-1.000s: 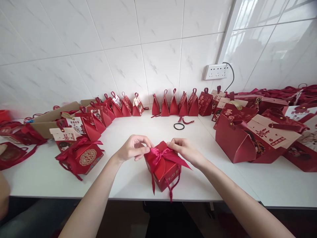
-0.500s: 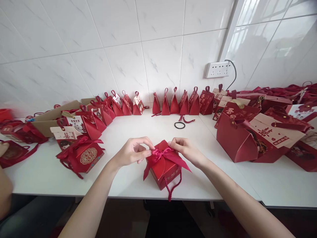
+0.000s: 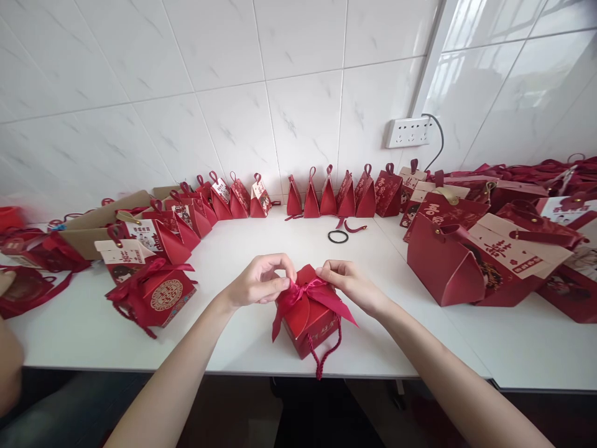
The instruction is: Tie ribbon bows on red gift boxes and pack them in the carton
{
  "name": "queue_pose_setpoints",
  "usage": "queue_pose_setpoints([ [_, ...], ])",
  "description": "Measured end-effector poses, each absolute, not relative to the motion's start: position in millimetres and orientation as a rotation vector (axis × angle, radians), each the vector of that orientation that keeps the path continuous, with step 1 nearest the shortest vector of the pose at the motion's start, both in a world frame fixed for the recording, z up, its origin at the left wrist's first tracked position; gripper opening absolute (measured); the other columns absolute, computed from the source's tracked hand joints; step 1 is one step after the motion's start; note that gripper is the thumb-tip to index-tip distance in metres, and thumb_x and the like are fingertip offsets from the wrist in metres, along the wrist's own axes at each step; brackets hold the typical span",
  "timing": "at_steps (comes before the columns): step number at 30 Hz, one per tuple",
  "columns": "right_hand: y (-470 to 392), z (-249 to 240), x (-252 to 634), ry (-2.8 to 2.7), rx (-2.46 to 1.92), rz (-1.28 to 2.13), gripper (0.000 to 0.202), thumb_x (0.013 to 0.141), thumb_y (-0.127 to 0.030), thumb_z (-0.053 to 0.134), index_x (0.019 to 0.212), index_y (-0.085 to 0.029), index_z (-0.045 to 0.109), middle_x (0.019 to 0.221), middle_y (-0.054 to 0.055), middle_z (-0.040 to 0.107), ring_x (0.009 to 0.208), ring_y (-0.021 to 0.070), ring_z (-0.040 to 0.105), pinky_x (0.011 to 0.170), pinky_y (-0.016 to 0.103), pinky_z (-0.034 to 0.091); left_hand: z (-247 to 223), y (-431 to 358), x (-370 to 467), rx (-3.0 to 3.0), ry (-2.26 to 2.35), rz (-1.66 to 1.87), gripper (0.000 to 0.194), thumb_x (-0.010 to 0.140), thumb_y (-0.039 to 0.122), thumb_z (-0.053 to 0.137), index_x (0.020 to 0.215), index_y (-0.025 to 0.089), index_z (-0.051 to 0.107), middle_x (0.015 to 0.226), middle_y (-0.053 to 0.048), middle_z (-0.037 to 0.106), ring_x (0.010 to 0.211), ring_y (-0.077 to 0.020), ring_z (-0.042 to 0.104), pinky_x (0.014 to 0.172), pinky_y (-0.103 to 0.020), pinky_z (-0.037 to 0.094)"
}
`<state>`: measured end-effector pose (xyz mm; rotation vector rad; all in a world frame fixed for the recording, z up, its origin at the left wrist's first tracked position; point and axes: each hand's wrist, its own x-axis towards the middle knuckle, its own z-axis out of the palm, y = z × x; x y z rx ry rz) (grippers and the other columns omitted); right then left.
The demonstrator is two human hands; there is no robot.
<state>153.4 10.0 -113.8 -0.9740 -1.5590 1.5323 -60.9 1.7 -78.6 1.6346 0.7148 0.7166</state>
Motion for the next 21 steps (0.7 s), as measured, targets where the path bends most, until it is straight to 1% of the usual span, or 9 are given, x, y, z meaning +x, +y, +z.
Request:
queue_pose_setpoints([
  [2, 10, -114, 153, -1.558, -0.966, 1.548, 0.043, 0.070, -0.056, 0.064, 0.059, -0.018, 0.046, 0.056, -0.005, 0.045, 0.052, 0.0090, 0.039, 0.055, 0.026, 0.031, -77, 2, -61, 1.599, 0.744, 0.682, 0.024, 0.078, 0.036, 0.064, 0.079, 0.015, 0.052, 0.070, 0.003, 0.048, 0.033, 0.0022, 0.031, 0.031, -0.014, 0.020],
  [5, 10, -114, 153, -1.557, -0.942, 1.569, 0.043, 0.071, -0.056, 0.063, 0.060, -0.019, 0.046, 0.055, -0.005, 0.046, 0.050, 0.0085, 0.038, 0.052, 0.026, 0.030, -77, 2, -63, 1.553, 0.767, 0.657, 0.024, 0.078, 0.036, 0.064, 0.086, 0.016, 0.054, 0.067, 0.005, 0.044, 0.035, 0.0022, 0.027, 0.031, -0.014, 0.019],
  [7, 10, -115, 154, -1.560, -0.929, 1.568, 0.042, 0.072, -0.055, 0.063, 0.060, -0.018, 0.047, 0.055, -0.005, 0.046, 0.049, 0.0080, 0.038, 0.052, 0.026, 0.030, -78, 3, -65, 1.519, 0.725, 0.671, 0.024, 0.078, 0.036, 0.064, 0.088, 0.016, 0.055, 0.069, 0.004, 0.045, 0.035, 0.0022, 0.028, 0.031, -0.014, 0.018],
  [11, 10, -116, 155, -1.563, -0.929, 1.570, 0.040, 0.073, -0.053, 0.063, 0.061, -0.018, 0.047, 0.054, -0.006, 0.047, 0.048, 0.0075, 0.038, 0.053, 0.026, 0.030, -80, 5, -68, 1.458, 0.660, 0.677, 0.024, 0.077, 0.036, 0.065, 0.085, 0.015, 0.055, 0.074, 0.002, 0.049, 0.033, 0.0024, 0.033, 0.029, -0.015, 0.016],
  [14, 11, -116, 155, -1.560, -0.926, 1.570, 0.041, 0.072, -0.053, 0.064, 0.061, -0.018, 0.047, 0.054, -0.006, 0.047, 0.048, 0.0075, 0.038, 0.053, 0.026, 0.030, -76, 3, -69, 1.476, 0.698, 0.607, 0.024, 0.078, 0.036, 0.063, 0.087, 0.016, 0.056, 0.068, 0.004, 0.050, 0.030, 0.0017, 0.031, 0.027, -0.014, 0.016],
  [18, 10, -117, 155, -1.567, -0.926, 1.565, 0.043, 0.072, -0.056, 0.063, 0.060, -0.018, 0.046, 0.054, -0.005, 0.047, 0.048, 0.0079, 0.039, 0.052, 0.026, 0.031, -67, -7, -69, 1.640, 0.962, 0.507, 0.020, 0.081, 0.034, 0.059, 0.089, 0.016, 0.056, 0.058, 0.006, 0.048, 0.030, -0.0009, 0.034, 0.026, -0.013, 0.022],
  [21, 10, -117, 155, -1.578, -0.931, 1.553, 0.043, 0.074, -0.057, 0.061, 0.061, -0.018, 0.046, 0.055, -0.005, 0.047, 0.048, 0.0081, 0.039, 0.053, 0.026, 0.031, -63, -14, -71, 1.722, 1.087, 0.466, 0.019, 0.080, 0.030, 0.059, 0.094, 0.017, 0.057, 0.051, 0.008, 0.044, 0.032, -0.0035, 0.037, 0.027, -0.014, 0.028],
])
